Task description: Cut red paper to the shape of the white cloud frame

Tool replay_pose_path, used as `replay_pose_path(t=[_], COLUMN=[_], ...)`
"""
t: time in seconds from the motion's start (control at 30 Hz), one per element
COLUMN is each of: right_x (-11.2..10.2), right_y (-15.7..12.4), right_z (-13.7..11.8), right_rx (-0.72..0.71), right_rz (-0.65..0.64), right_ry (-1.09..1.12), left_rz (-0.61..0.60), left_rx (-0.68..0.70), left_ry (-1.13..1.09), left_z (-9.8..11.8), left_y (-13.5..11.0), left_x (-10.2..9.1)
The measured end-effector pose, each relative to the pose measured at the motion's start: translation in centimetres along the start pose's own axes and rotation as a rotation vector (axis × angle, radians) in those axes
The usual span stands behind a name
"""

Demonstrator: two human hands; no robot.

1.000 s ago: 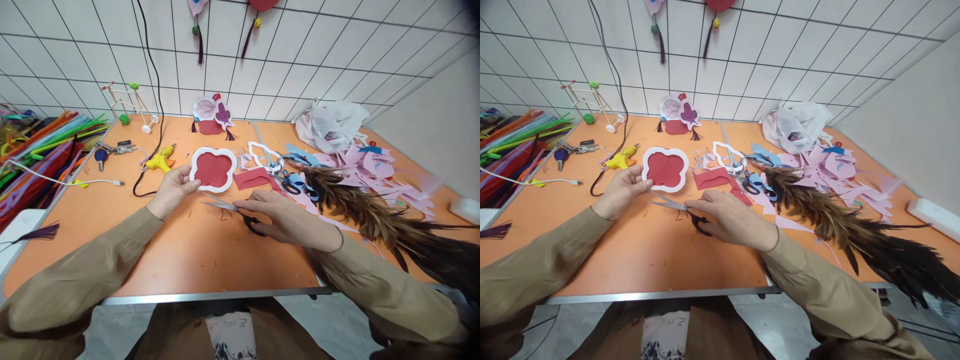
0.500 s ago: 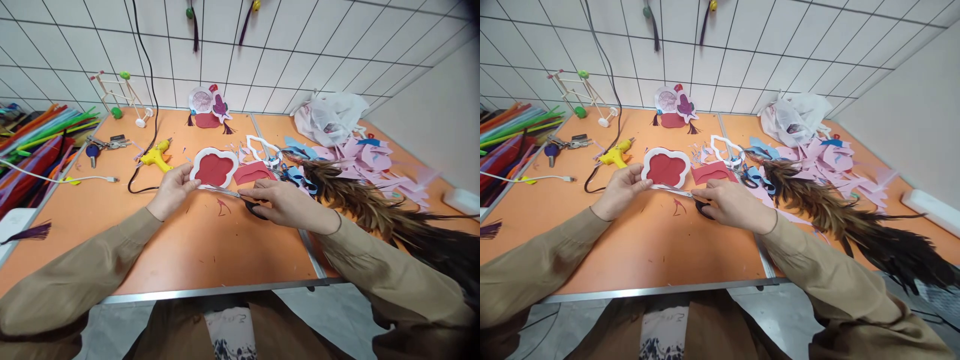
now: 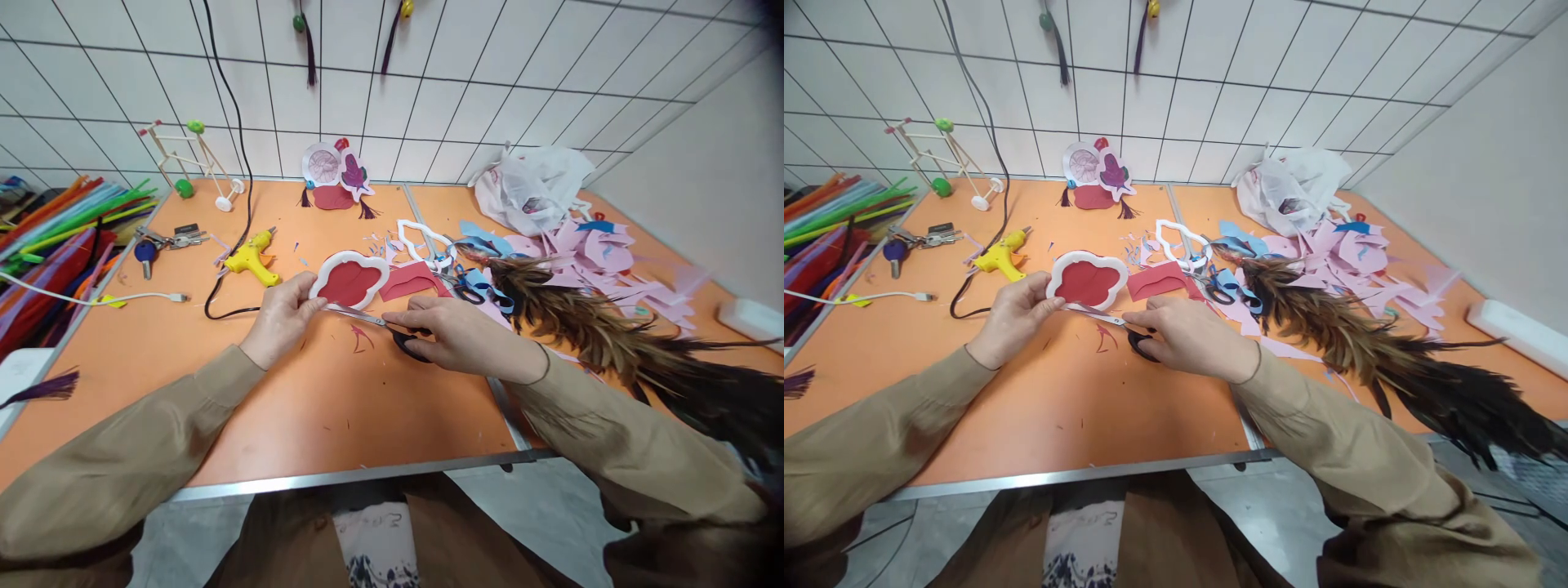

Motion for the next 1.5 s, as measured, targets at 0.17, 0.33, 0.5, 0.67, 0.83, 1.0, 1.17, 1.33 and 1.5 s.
replay_pose_path(t=[0.17,0.33,0.5,0.67,0.83,1.0,1.17,1.33,1.5], right_x=[0.0,0.0,0.0,-0.1,-0.2,-0.2,0.0,0.2,0.5], right_y=[0.1,0.1,-0.2,-0.4,-0.4,-0.4,-0.6,-0.7,-1.0], right_z=[-0.1,-0.3,0.0,0.2,0.2,0.1,0.2,0.3,0.2], right_rx=[0.018,0.014,0.038,0.012,0.020,-0.031,-0.023,0.045,0.036], right_rz=[-0.010,-0.014,-0.014,-0.021,-0.025,0.000,0.019,0.043,0.104], right_ry=[0.011,0.059,0.092,0.128,0.128,0.163,0.171,0.118,0.039], left_rz=[-0.011,-0.024,-0.050,-0.085,-0.082,-0.080,-0.089,-0.090,-0.069], left_rx=[0.107,0.084,-0.005,-0.076,-0.084,-0.070,-0.059,-0.069,-0.066], left_ry=[0.155,0.051,-0.088,-0.210,-0.222,-0.208,-0.227,-0.239,-0.244], left_z=[0.4,0.3,0.4,0.7,0.8,1.0,1.2,0.9,0.8], left_y=[-0.1,-0.2,-0.1,-0.1,-0.2,-0.2,-0.2,-0.2,-0.2], left_x=[0.1,0.4,0.7,1.0,1.0,0.9,1.1,1.1,1.0])
Point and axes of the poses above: each hand's wrist, its own y-axis towards the middle knuckle, its own x-axis out of the palm, z = x × y, the point moved 4 cm from there along y, towards the middle knuckle, and after that the axes turned 6 degrees about z, right-handed, at the moved point
